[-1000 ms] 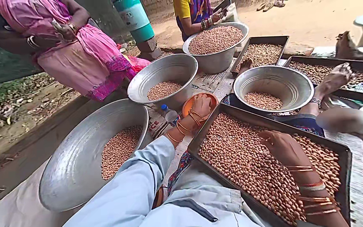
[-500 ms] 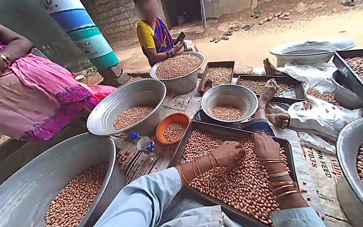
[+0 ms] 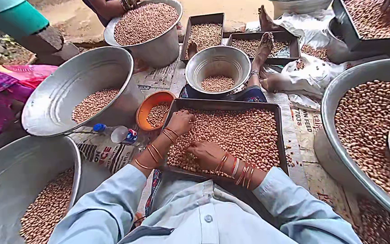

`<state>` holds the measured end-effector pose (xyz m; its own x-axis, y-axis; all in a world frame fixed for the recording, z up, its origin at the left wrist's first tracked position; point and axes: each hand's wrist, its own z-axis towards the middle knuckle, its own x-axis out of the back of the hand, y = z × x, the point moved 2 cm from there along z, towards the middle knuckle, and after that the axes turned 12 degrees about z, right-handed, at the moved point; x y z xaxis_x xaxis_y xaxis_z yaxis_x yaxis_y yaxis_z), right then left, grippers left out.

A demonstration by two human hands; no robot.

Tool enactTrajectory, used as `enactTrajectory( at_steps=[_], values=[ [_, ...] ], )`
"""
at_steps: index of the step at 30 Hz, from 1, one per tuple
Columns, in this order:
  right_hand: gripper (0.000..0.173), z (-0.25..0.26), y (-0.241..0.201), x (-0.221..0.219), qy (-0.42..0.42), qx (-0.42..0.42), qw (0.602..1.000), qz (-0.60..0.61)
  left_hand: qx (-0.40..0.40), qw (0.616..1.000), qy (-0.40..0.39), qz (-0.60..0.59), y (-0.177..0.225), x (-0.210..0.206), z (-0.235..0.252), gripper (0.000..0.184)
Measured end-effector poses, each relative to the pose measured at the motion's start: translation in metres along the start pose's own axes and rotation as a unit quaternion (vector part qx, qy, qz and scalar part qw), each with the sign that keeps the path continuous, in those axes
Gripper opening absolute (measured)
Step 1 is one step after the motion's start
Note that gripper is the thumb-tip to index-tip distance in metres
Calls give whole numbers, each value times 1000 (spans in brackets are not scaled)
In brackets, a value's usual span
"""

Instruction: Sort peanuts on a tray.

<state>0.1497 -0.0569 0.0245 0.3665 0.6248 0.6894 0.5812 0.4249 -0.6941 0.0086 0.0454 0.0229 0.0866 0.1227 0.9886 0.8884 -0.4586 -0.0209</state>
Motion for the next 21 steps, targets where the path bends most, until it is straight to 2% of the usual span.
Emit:
enactTrajectory(
  at_steps=[2, 4, 6, 9, 12, 16, 21],
  values=[
    [33, 2, 13, 13, 43, 46, 997, 36, 21, 999, 7, -22, 5, 7, 6, 27],
    [21, -3, 36, 36, 155, 44, 987, 24, 6, 999, 31, -40, 9, 0, 27, 23],
    [14, -23, 58, 61, 281, 16, 960, 0, -27, 997, 36, -67, 26, 1, 36, 19],
    [6, -67, 70, 84, 356, -58, 933, -8, -69, 993, 12, -99, 55, 6, 32, 14],
    [4, -71, 83, 95, 355, -111, 928, -18, -83, 992, -1, -100, 73, 1, 20, 8],
    [8, -52, 80, 93, 281, -145, 948, -37, -87, 993, -18, -81, 70, -14, 19, 8],
    [10, -25, 92, 75, 222, -169, 954, -110, -63, 983, 17, -174, 56, 5, 0, 12]
  ],
)
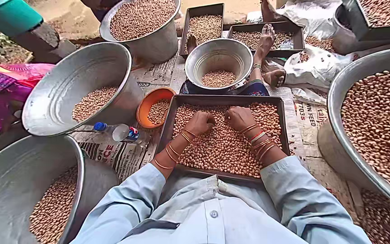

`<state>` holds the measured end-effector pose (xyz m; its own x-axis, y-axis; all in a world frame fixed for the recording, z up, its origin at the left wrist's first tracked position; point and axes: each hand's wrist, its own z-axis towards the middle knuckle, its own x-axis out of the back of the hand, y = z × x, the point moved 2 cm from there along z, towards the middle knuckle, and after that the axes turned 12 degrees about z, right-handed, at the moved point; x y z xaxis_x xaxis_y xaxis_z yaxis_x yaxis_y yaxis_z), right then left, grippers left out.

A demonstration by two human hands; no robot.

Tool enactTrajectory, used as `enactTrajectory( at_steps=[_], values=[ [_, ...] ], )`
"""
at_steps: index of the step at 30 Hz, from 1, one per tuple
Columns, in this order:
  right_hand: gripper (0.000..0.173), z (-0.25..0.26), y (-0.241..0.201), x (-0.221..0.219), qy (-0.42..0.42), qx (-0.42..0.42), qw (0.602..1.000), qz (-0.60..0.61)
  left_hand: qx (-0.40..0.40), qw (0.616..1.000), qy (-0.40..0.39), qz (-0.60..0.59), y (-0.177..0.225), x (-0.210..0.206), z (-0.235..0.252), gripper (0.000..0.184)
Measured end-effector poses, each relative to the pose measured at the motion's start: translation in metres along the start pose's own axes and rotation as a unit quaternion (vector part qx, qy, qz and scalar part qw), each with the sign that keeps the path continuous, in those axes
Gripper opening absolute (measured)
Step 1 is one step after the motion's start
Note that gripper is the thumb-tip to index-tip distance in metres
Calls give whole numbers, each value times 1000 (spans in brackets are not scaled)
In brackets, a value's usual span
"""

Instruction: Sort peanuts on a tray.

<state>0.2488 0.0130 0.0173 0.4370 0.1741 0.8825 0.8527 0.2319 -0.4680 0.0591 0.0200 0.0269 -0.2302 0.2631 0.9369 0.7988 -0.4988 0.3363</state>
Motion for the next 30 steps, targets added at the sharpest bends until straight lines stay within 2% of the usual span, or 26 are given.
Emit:
enactTrajectory(
  at_steps=[4, 8, 13, 15, 17, 19, 21, 24, 27, 30],
  values=[
    [13, 8, 9, -15, -2, 12, 1000, -18, 42, 996, 67, -33, -8, 21, -25, 10],
    [13, 8, 8, -15, -22, -9, 999, -23, -1, 999, 41, -5, -12, 14, -23, 15],
    [17, 7, 3, -14, -40, -32, 999, -20, -44, 998, -8, 35, -10, -4, -14, 11],
    [19, 7, 2, -15, -54, -42, 997, -24, -30, 999, -8, 38, -11, -6, -14, 8],
    [23, 10, 6, -14, -57, -53, 997, -5, 3, 1000, 18, -14, -19, -3, -18, 9],
    [26, 11, 16, -5, -17, -63, 994, 84, 66, 991, 18, -117, -22, 4, -25, 11],
    [21, 1, 16, 14, 69, -63, 976, 195, 99, 984, 8, -149, -18, 8, -28, 12],
    [15, -14, 4, 32, 129, -68, 950, 276, 41, 995, 20, -87, -17, -10, -16, 13],
    [16, 11, 23, 5, 97, -33, 974, 200, -16, 1000, 11, 9, -14, -26, 2, 14],
    [18, 15, 14, -10, 43, -18, 991, 122, -18, 1000, 13, 0, -12, -24, 0, 9]
  ],
)
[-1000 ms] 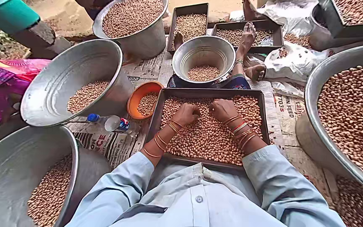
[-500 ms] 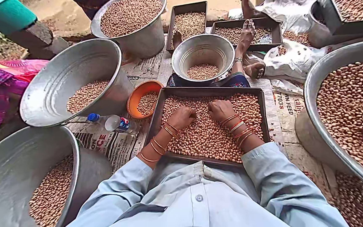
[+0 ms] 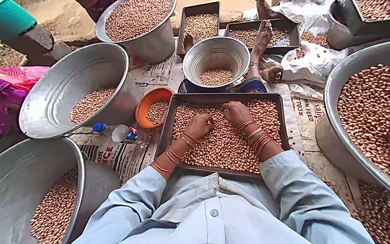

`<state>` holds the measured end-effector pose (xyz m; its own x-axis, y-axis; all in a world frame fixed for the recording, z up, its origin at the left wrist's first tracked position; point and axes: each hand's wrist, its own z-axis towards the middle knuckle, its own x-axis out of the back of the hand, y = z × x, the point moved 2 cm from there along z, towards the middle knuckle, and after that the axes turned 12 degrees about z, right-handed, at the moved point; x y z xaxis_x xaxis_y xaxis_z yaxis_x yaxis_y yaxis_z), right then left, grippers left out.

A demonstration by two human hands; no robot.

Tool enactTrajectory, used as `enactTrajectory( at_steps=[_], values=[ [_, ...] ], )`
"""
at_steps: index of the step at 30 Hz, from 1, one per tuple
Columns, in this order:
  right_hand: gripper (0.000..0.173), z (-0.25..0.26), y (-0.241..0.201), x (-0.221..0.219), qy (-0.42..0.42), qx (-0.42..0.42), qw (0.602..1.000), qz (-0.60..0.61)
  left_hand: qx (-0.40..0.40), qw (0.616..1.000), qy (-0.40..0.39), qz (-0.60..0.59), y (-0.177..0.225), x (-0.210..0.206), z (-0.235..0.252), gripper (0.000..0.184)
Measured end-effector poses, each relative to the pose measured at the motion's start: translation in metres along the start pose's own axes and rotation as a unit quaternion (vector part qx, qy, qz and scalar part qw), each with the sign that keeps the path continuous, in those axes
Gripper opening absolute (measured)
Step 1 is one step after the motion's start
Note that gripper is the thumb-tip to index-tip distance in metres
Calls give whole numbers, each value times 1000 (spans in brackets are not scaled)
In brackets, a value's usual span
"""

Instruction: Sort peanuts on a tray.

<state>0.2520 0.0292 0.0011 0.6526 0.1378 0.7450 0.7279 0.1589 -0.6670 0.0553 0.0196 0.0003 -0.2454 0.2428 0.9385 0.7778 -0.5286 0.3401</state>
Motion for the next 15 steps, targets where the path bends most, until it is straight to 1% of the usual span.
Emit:
enactTrajectory(
  at_steps=[2, 4, 5, 6, 7, 8, 9, 11, 12, 15],
  values=[
    [20, 1, -5, -6, -30, -6, 999, -40, 50, 995, 10, -88, -1, 15, -11, 7],
    [20, 5, -4, -13, -40, 2, 997, -65, 135, 967, 24, -213, -1, 37, -23, 8],
    [20, 6, -3, -15, -42, 2, 997, -71, 161, 953, 40, -255, -9, 42, -31, 13],
    [20, 7, -3, -16, -45, 2, 996, -75, 164, 942, 68, -285, -22, 39, -38, 19],
    [19, 7, -4, -16, -49, 2, 995, -81, 140, 944, 78, -289, -39, 33, -39, 23],
    [19, 7, -4, -17, -52, -1, 995, -89, 107, 955, 74, -266, -57, 25, -32, 23],
    [18, 7, -4, -18, -54, -4, 994, -95, 99, 969, 54, -219, -62, 22, -28, 18],
    [19, 6, -7, -18, -56, -12, 993, -101, 122, 987, 1, -100, -34, 31, -34, 9],
    [20, 6, -8, -18, -59, -17, 993, -104, 119, 992, -12, -48, -23, 31, -36, 9],
    [21, 5, -9, -19, -64, -36, 991, -111, 85, 995, -34, 41, -18, 19, -25, 11]
  ],
)
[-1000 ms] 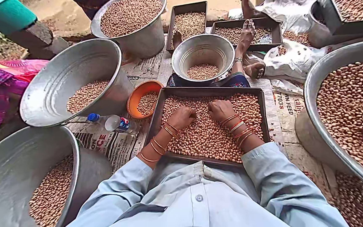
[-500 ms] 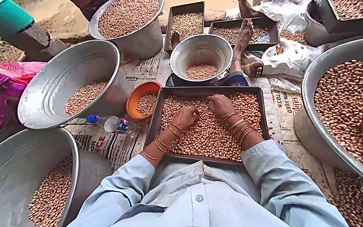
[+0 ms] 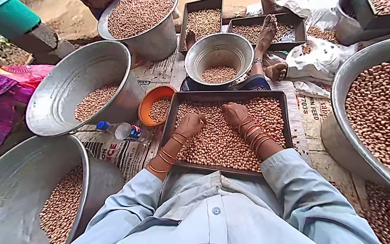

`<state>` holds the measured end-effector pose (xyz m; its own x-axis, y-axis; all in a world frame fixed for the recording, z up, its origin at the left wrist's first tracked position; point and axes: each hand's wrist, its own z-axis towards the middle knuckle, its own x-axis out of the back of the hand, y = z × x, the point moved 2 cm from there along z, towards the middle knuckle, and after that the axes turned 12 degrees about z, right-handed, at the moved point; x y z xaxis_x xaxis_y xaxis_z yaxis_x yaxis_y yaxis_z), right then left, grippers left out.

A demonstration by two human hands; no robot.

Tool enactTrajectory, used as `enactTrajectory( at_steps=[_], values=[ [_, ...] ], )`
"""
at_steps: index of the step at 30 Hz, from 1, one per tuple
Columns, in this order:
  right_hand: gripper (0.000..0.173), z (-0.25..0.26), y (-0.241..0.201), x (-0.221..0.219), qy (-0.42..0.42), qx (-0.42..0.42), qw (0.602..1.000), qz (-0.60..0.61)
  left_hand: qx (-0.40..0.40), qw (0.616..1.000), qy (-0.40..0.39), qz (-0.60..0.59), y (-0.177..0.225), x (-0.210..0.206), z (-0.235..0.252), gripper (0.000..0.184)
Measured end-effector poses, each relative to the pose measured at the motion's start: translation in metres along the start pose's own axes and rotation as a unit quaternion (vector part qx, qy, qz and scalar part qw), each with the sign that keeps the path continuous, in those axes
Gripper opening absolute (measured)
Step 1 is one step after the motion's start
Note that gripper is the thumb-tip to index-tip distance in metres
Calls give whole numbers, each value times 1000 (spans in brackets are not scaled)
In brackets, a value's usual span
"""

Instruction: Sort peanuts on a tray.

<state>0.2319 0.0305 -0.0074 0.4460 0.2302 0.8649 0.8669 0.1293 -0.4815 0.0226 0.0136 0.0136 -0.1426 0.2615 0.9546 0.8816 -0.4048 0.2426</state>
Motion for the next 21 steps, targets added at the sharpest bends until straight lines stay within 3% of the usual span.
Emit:
enactTrajectory(
  at_steps=[3, 5, 8, 11, 14, 18, 21],
  values=[
    [23, 2, 5, 2, -7, -15, 999, 32, -6, 999, -15, 39, -1, -10, 11, 13],
    [23, 4, 13, 9, 23, -21, 991, 133, -2, 1000, -9, 21, -3, -9, 9, 12],
    [15, 3, 25, 33, 100, -23, 940, 326, 30, 989, -13, -145, 0, 6, -7, 13],
    [15, 0, 32, 48, 97, -12, 900, 426, 46, 934, -38, -353, 13, 21, -9, 20],
    [13, -3, 32, 51, 38, -2, 931, 364, 11, 872, -119, -474, 31, 13, 5, 38],
    [18, -5, 30, 44, -41, 13, 984, 175, 30, 819, -261, -510, 50, -28, 26, 38],
    [14, -12, 23, 35, -57, 7, 995, 86, 134, 830, -216, -496, 52, -9, 25, 34]
  ],
)
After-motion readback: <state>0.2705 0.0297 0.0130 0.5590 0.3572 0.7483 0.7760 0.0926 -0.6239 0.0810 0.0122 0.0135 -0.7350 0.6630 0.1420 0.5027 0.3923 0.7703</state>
